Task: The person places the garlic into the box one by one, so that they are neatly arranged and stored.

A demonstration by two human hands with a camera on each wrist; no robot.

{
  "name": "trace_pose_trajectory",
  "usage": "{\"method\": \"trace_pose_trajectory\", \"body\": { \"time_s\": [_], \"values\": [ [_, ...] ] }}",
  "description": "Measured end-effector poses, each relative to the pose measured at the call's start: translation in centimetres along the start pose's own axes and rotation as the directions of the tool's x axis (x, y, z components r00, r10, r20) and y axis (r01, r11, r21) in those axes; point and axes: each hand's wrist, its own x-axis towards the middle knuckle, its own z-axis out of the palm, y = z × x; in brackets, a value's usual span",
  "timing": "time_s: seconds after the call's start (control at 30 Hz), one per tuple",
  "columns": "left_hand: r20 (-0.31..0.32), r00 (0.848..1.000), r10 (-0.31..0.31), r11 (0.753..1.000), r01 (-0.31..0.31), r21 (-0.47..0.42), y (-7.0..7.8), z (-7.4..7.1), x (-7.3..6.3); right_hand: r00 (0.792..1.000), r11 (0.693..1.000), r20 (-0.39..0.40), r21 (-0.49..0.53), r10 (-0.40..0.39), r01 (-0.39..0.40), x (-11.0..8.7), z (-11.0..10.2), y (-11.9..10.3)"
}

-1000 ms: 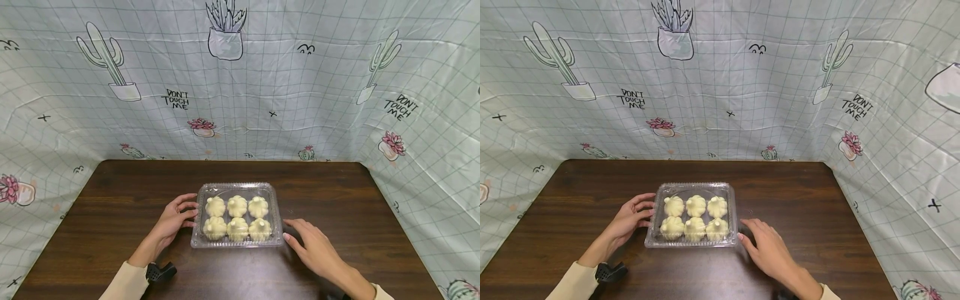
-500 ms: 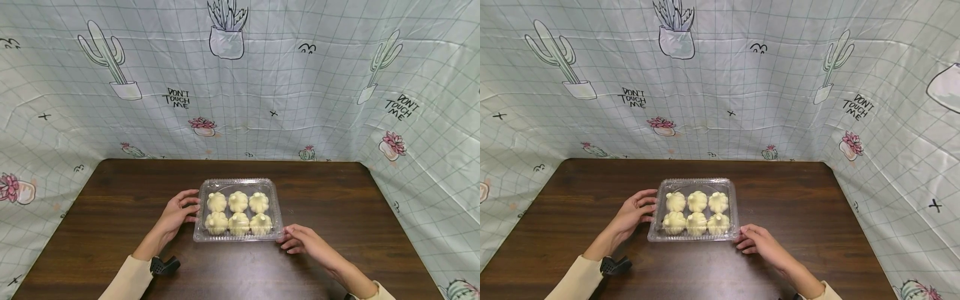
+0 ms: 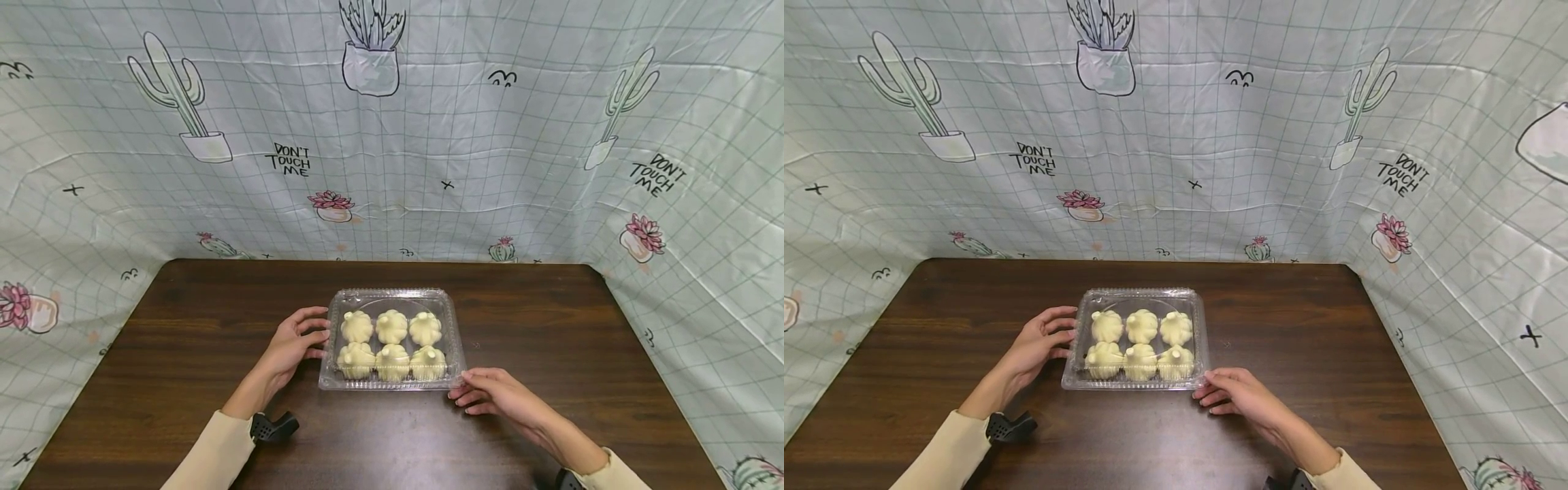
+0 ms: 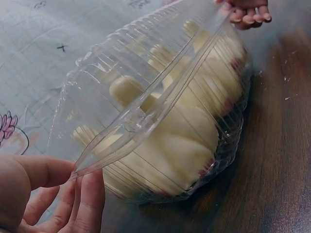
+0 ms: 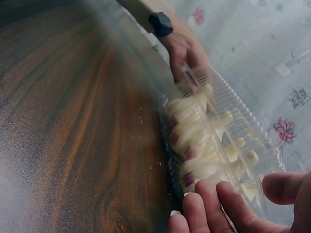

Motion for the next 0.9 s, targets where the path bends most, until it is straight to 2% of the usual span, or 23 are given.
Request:
{"method": "trace_pose_trajectory", "body": {
  "time_s": [0.23, 0.37, 0.47, 0.57, 0.73, 0.9],
  "values": [
    [0.001, 1.000, -0.001, 1.000, 0.001, 0.001, -0.1, 0.1, 0.1, 0.999, 0.999, 0.033, -0.003, 0.043, -0.043, 0.7, 0.3, 0.3],
    [0.007, 1.000, -0.005, 1.000, 0.005, 0.010, -0.1, 0.0, 0.1, 0.999, 0.999, 0.028, 0.010, 0.043, -0.043, 0.8, 0.6, 0.5],
    [0.036, 0.999, -0.007, 0.999, 0.006, 0.037, -0.2, -0.2, -0.2, 0.999, 0.999, 0.014, 0.032, 0.031, -0.032, 0.8, 0.7, 0.6],
    [0.102, 0.995, -0.012, 0.997, 0.005, 0.074, -0.2, -0.7, -0.9, 1.000, 0.998, 0.007, 0.057, 0.015, -0.015, 0.8, 0.9, 0.7],
    [0.243, 0.969, -0.048, 0.993, 0.020, 0.116, -0.5, -1.7, -2.0, 1.000, 0.998, -0.005, 0.065, 0.008, -0.008, 0.7, 0.9, 0.7],
    [0.373, 0.923, -0.094, 0.987, 0.038, 0.154, -0.7, -2.4, -3.0, 1.000, 0.998, -0.003, 0.062, 0.007, -0.007, 0.6, 0.9, 0.7]
  ]
}}
